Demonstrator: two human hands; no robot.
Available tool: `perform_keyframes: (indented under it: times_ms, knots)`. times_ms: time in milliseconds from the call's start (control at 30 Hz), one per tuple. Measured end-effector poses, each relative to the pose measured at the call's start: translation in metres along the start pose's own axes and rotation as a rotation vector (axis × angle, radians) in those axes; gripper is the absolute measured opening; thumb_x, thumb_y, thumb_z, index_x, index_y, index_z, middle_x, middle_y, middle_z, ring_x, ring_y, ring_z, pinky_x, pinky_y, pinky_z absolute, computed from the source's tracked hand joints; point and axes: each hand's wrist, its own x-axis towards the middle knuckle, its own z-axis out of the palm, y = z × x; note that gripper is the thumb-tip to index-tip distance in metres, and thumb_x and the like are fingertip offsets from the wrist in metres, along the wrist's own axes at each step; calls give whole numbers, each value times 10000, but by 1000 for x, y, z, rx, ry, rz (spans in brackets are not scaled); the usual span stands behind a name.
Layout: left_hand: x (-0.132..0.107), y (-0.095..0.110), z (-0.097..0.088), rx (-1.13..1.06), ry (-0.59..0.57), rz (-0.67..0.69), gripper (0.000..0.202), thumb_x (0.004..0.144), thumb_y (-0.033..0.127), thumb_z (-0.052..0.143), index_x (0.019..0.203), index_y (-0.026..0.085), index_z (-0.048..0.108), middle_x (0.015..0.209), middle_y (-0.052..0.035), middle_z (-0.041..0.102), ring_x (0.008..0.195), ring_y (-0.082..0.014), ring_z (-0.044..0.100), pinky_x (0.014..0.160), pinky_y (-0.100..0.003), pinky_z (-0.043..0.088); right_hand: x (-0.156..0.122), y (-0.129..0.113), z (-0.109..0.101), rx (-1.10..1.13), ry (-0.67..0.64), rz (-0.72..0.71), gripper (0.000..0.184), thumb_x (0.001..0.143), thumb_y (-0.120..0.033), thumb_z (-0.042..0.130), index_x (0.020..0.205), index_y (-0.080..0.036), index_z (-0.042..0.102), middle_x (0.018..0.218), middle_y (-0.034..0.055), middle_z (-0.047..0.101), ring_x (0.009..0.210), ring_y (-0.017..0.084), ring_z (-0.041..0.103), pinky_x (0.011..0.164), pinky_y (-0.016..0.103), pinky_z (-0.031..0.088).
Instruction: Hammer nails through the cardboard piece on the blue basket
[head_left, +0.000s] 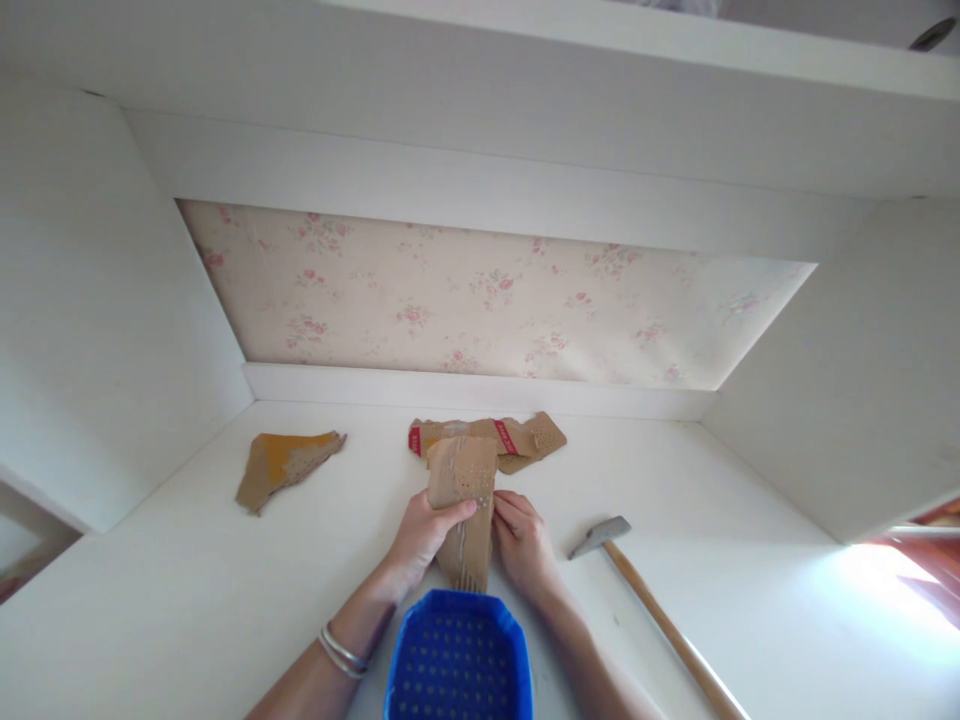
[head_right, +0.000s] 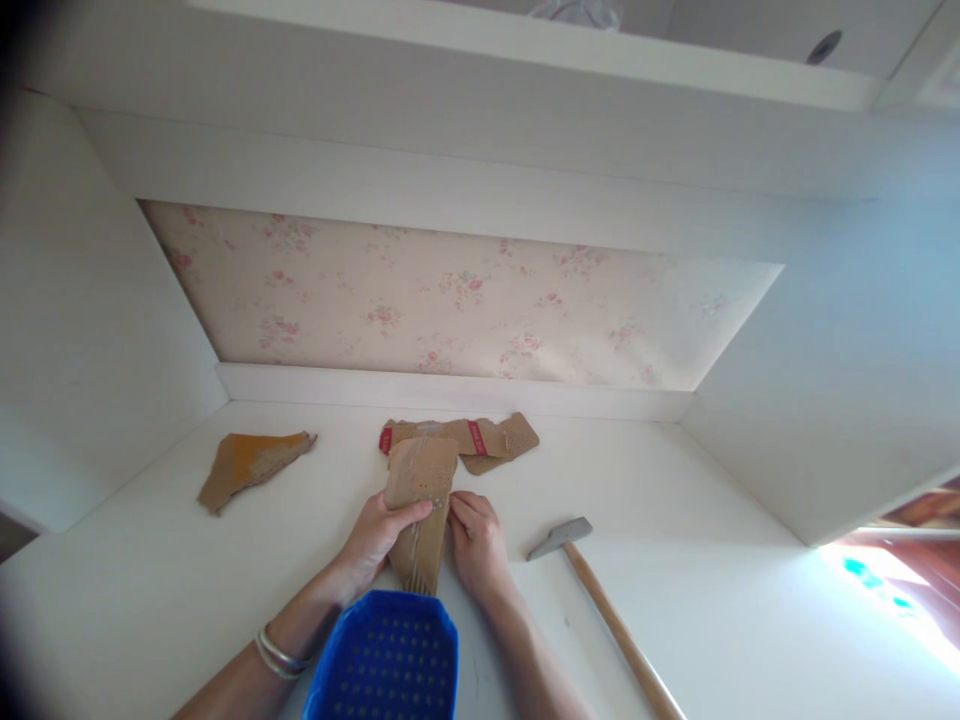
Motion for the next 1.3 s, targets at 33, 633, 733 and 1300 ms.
perform_keyframes:
  times_ms: [33, 633, 733, 1300]
  knots:
    - [0, 0, 0, 3, 1, 1, 434, 643, 338, 860, 998, 118, 739, 965, -126, 766, 869, -279, 714, 763, -333, 547, 0, 0, 0, -2, 0, -3, 298, 924, -170, 479, 988, -274, 751, 1015, 66, 728, 948, 239, 629, 846, 351, 501]
    - [-1, -1, -1, -19, -26, -2, 436, 682, 326, 834, 1040, 104, 721, 988, -147, 756, 855, -270, 709, 768, -342, 545, -2, 0, 3, -50, 32, -14, 222, 916, -132, 524, 947, -235, 718, 999, 67, 708, 931, 228, 600, 848, 342, 480]
    - [0, -2, -2, -35, -22, -13, 433, 682, 326, 829, 1031, 94, 720, 945, -148, 760, 805, -258, 712, 731, -331, 545, -2, 0, 3, -48, 17, -12, 215, 919, -132, 524, 924, -225, 717, 971, 63, 708, 916, 224, 601, 839, 335, 479]
    - [-1, -1, 2, 89, 64, 35, 416, 694, 333, 811, 1034, 107, 726, 989, -146, 759, 881, -286, 718, 744, -332, 555, -5, -3, 1, 25, 145, 51, 301, 931, -129, 430, 1127, -212, 644, 1085, 80, 636, 927, 185, 617, 808, 306, 523]
